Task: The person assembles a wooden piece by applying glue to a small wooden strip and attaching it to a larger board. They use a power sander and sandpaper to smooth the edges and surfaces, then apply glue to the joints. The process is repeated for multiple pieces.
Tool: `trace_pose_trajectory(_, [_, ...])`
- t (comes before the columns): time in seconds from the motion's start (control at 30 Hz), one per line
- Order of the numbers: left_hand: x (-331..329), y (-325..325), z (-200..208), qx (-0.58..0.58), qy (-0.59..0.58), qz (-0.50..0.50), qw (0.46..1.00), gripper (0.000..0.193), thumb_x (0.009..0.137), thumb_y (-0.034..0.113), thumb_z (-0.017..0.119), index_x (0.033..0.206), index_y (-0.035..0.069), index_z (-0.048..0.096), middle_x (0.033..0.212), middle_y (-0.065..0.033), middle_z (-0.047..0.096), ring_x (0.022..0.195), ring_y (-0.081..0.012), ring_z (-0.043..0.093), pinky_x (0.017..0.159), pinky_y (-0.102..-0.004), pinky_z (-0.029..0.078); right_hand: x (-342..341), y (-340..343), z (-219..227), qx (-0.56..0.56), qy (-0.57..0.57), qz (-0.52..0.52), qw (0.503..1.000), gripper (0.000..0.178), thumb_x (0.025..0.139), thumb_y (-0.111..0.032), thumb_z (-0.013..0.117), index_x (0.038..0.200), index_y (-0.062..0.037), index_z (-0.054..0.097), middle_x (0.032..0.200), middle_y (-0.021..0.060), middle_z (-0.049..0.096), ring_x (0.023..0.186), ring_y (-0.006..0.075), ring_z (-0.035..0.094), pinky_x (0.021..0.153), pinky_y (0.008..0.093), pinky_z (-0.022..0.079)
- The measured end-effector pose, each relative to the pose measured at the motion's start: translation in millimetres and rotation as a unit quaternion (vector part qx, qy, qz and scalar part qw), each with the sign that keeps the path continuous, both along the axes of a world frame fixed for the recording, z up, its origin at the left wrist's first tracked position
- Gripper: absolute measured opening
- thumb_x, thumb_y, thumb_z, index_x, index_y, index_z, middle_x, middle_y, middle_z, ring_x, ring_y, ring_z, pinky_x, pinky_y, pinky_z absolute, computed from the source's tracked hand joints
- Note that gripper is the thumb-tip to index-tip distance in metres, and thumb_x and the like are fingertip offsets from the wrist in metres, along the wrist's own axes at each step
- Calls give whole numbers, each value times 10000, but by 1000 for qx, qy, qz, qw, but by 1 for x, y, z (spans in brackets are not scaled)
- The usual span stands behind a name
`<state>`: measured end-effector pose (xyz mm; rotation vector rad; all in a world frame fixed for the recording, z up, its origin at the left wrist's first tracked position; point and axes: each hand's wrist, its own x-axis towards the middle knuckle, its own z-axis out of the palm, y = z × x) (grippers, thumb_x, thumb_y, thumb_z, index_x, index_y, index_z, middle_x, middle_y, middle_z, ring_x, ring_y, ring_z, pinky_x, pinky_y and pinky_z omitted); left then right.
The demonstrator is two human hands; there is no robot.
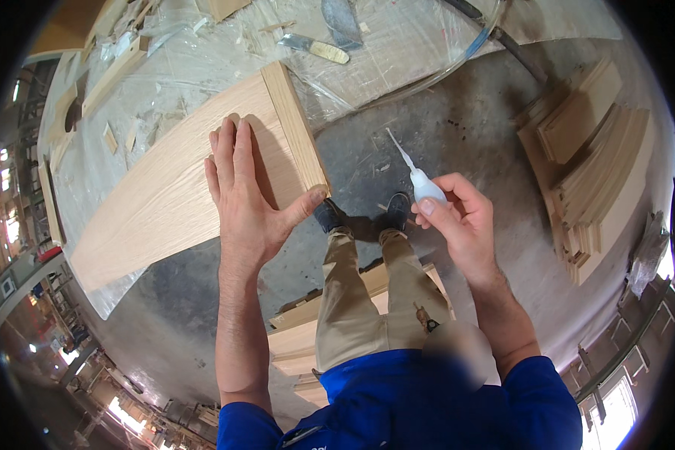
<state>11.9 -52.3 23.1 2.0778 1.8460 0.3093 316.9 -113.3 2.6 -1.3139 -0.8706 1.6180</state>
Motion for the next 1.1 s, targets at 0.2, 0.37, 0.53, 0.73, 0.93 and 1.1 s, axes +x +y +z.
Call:
trace_pose_trajectory(0.2, [-4,-1,-5,4,6,5,1000,1402,730,828,842,1718,21,259,1764,-283,232,1674,-454,148,1345,-636,104,-3,5,1,-4,4,-9,1000,177,1056,-96,721,1186,16,678,1011,63,750,876,87,683,790,260,554])
trace_pose_trajectory(0.37, [-7,-1,-4,14,44,-25,999,1394,747,835,821,1725,23,248,1771,-288,226,1674,-462,141,1345,-633,96,-2,28,-1,103,-19,-74,992,193,1027,-49,760,1191,31,697,1034,24,694,923,67,644,818,237,514])
trace_pose_trajectory(0.53, [-4,1,4,0,23,-14,1000,1372,759,796,834,1730,25,244,1784,-277,212,1677,-463,128,1353,-614,78,19,64,16,141,-55,-109,983,200,993,-35,793,1175,24,734,1028,12,709,888,74,641,793,237,518])
trace_pose_trajectory(0.73, [-3,0,3,-22,18,-7,1000,1494,689,893,796,1722,-22,223,1783,-280,212,1678,-455,134,1351,-602,85,91,131,47,246,-187,-258,916,186,971,2,759,1156,11,737,1030,51,770,870,98,684,765,275,565])
trace_pose_trajectory(0.93, [-3,2,12,-31,9,7,999,1480,686,917,769,1718,-10,251,1777,-286,220,1680,-455,127,1351,-614,79,218,274,4,257,-365,-347,825,309,919,-160,860,1176,-6,783,1042,59,802,957,148,736,846,314,571])
trace_pose_trajectory(1.1, [1,3,8,-29,-7,13,999,1469,675,899,794,1724,17,266,1780,-274,230,1683,-444,131,1351,-604,85,301,357,-36,219,-626,-274,696,396,887,-318,858,1178,-57,797,1002,104,827,958,246,792,882,405,590])
